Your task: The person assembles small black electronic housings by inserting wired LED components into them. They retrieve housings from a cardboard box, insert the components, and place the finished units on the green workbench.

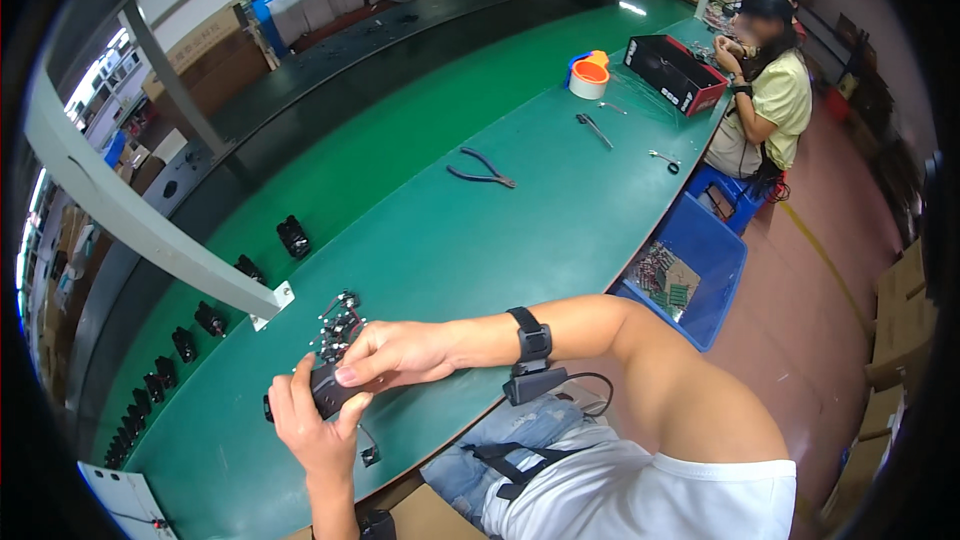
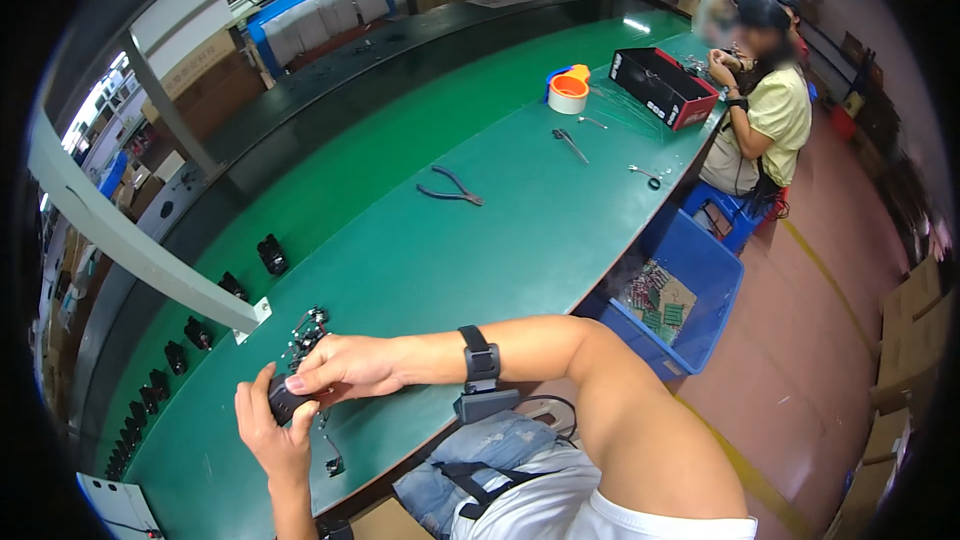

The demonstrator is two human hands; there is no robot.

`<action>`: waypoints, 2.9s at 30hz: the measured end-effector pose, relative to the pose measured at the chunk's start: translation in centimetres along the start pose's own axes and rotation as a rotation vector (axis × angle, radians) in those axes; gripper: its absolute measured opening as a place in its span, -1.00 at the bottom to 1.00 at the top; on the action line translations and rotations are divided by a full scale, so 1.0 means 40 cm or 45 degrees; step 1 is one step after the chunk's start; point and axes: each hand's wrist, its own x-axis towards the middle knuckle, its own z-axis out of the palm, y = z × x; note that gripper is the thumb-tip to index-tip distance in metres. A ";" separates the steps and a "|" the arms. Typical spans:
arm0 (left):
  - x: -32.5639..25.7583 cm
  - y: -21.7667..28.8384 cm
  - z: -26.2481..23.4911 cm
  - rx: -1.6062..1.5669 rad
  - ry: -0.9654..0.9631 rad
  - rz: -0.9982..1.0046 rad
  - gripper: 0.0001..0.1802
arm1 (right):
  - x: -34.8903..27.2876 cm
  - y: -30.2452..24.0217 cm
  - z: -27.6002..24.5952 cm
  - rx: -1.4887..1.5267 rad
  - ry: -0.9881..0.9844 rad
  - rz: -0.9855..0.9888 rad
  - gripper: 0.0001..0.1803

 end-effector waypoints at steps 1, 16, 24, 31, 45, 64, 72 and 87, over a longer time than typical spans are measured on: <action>-0.005 -0.006 -0.004 -0.001 -0.003 -0.018 -0.09 | 0.008 -0.001 0.011 0.026 -0.038 0.016 -0.71; -0.019 -0.214 -0.060 0.433 -0.405 -0.637 -0.05 | 0.238 -0.352 -0.257 -2.688 0.643 -0.371 -0.71; -0.017 -0.208 -0.068 0.368 -0.862 -0.850 -0.23 | 0.196 -0.336 -0.373 -2.812 0.644 -0.222 -0.65; -0.034 -0.222 -0.057 0.477 -0.706 -0.726 -0.34 | 0.121 -0.210 -0.139 -2.106 0.389 -0.180 -0.66; -0.001 -0.127 -0.038 -0.229 -0.084 -0.322 -0.26 | 0.090 -0.097 -0.167 -1.584 0.645 -0.297 -0.70; -0.002 -0.054 0.007 -0.132 -0.203 0.030 -0.35 | 0.038 -0.066 0.030 -1.556 0.423 -0.402 -0.61; 0.001 -0.034 0.014 -0.207 -0.206 -0.048 -0.14 | 0.040 -0.058 0.000 -1.378 0.548 -0.502 -0.66; 0.004 -0.045 -0.007 -0.801 -0.187 -0.254 -0.02 | 0.012 -0.078 0.064 -1.562 0.209 -0.700 -0.88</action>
